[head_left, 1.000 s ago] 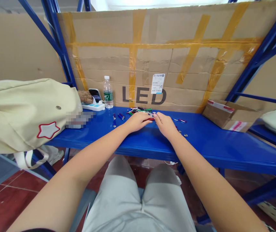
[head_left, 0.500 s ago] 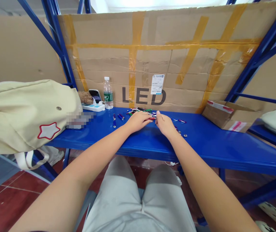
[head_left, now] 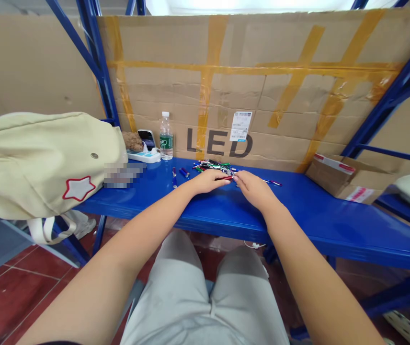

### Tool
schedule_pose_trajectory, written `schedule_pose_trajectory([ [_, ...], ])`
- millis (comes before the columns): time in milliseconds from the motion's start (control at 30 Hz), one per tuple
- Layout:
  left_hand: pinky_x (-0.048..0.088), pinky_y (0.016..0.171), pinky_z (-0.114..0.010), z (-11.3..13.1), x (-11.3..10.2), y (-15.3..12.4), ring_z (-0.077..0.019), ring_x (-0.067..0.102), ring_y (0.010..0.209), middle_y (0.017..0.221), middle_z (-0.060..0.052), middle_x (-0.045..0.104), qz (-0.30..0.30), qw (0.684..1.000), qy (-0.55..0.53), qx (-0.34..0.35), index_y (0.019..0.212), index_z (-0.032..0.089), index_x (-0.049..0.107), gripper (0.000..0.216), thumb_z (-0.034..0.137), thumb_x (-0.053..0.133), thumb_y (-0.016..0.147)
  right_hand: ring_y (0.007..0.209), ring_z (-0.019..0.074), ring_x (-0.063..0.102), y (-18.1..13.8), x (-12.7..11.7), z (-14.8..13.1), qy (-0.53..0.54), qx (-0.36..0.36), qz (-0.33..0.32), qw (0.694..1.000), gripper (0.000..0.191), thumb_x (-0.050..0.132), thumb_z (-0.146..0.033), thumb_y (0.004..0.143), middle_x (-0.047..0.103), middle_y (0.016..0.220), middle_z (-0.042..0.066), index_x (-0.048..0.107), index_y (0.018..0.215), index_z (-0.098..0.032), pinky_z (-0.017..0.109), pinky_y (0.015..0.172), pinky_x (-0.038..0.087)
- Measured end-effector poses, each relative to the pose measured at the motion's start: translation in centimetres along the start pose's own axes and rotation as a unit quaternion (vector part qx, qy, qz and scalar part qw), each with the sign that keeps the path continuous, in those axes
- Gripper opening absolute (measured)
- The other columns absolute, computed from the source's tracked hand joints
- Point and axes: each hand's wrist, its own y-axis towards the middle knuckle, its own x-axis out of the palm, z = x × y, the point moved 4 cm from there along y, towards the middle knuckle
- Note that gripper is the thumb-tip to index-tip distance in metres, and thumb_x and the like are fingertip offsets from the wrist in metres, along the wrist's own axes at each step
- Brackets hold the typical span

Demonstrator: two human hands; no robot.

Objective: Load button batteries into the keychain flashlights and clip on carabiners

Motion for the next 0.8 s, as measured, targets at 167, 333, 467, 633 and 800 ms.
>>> schedule_pose_trajectory([
  [167, 0.046, 0.079, -0.028, -0.2, 0.0, -0.2, -0.0191, 0.063, 0.086, 0.094, -0.007, 0.071, -0.003, 1.0, 0.013, 0.025, 0.098, 0.015, 0.07, 0.024, 0.031, 0.052, 0.094, 0.081, 0.0236, 0.057, 0.3, 0.7, 0.1, 0.046, 0.006, 0.005, 0.999, 0.034, 0.027, -0.039, 0.096, 0.066, 0.088, 0.01, 0.05, 0.077, -0.021, 0.035, 0.074, 0.041],
  [333, 0.044, 0.084, -0.032, 0.2, 0.0, 0.0, -0.0215, 0.062, 0.093, 0.099, -0.01, 0.072, 0.061, 0.991, 0.099, 0.061, 0.102, 0.015, 0.069, 0.024, 0.03, 0.053, 0.094, 0.069, 0.0193, 0.051, 0.6, 0.6, -0.1, 0.15, 0.023, 0.051, 0.987, 0.032, 0.032, -0.041, 0.092, 0.058, 0.072, 0.004, 0.043, 0.069, -0.022, 0.032, 0.069, 0.038],
  [467, 0.041, 0.082, -0.034, 1.6, -0.5, -0.1, -0.0212, 0.059, 0.093, 0.102, -0.007, 0.071, 0.107, 0.971, 0.207, 0.05, 0.108, 0.019, 0.068, 0.025, 0.03, 0.049, 0.096, 0.067, 0.0171, 0.048, 0.5, 0.2, -0.2, 0.246, 0.061, 0.066, 0.965, 0.036, 0.036, -0.047, 0.091, 0.051, 0.065, 0.001, 0.045, 0.066, -0.022, 0.03, 0.067, 0.038],
  [633, 0.035, 0.074, -0.037, 2.8, -1.1, -0.6, -0.0235, 0.055, 0.091, 0.1, -0.009, 0.07, 0.128, 0.936, 0.329, 0.004, 0.114, 0.021, 0.065, 0.034, 0.038, 0.04, 0.099, 0.055, 0.0139, 0.044, 0.7, 0.4, -0.3, 0.311, 0.097, 0.047, 0.944, 0.039, 0.033, -0.048, 0.091, 0.044, 0.055, -0.002, 0.042, 0.064, -0.022, 0.027, 0.058, 0.038],
  [800, 0.031, 0.071, -0.037, 2.7, -1.2, -0.4, -0.0235, 0.054, 0.089, 0.096, -0.009, 0.07, 0.119, 0.925, 0.36, 0.016, 0.109, 0.022, 0.067, 0.037, 0.041, 0.037, 0.1, 0.051, 0.0126, 0.044, 0.8, 0.7, -0.3, 0.347, 0.116, 0.015, 0.931, 0.037, 0.036, -0.04, 0.091, 0.044, 0.049, -0.003, 0.045, 0.061, -0.021, 0.026, 0.056, 0.037],
])
